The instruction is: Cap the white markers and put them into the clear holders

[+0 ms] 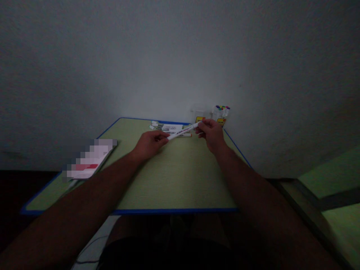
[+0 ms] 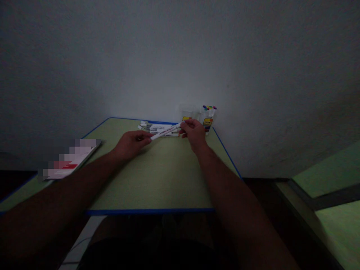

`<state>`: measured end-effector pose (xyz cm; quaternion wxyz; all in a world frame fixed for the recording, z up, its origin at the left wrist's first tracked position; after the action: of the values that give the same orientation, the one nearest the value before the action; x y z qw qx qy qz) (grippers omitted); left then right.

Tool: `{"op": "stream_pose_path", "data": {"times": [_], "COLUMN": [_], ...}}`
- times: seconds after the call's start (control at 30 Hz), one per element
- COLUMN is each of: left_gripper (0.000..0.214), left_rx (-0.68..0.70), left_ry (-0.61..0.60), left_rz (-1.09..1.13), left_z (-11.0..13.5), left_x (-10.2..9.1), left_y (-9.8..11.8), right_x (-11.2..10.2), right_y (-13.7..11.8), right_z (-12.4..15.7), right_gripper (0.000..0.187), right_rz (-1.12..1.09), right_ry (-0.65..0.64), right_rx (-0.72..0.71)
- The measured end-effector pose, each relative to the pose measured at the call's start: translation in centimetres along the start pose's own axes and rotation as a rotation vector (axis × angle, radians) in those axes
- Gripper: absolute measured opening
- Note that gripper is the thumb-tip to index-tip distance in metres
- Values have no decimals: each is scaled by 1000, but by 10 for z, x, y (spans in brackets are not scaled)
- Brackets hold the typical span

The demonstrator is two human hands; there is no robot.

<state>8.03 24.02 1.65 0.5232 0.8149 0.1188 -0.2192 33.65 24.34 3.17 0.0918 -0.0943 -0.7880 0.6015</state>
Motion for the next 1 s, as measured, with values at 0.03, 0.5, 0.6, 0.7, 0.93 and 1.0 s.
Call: {"op": "stream_pose_path", "data": {"times": [0.03, 0.5, 0.6, 0.7, 0.93, 1.0], "left_gripper": [35, 43, 45, 44, 45, 49], "left_rx": [10, 237, 255, 281, 273, 267], "left_ry": [-33, -341, -353, -364, -380, -409], "left_rz": [-36, -300, -330, -345, -358, -405], "left_z": [1, 4, 5, 5, 3, 5], "left_x": [3, 39, 40, 42, 44, 46], "left_y": [0, 0, 1, 1, 1, 1], "right_x": [-3, -114, -144, -170, -186, -184], "right_y": [-2, -47, -67, -91, -130, -133], "right_z": [-1, -25, -30, -34, -50, -57], "right_gripper": [24, 17, 14, 12, 14, 14], "right_rz": [-3, -146, -111, -44, 163, 231], "right_ry": [17, 548, 664, 770, 812, 801], "right_rx": [-3, -172, -214, -267, -363, -383]}}
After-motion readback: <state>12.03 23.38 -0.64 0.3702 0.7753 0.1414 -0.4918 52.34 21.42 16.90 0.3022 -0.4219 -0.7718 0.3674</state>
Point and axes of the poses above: each hand's wrist, its own z-axis away from the middle knuckle, its own x-axis out of the palm, y = z × x, the point moved 10 cm from there along -z, towards the middle knuckle, and after that the axes turned 4 degrees about z, right-handed, at the moved point
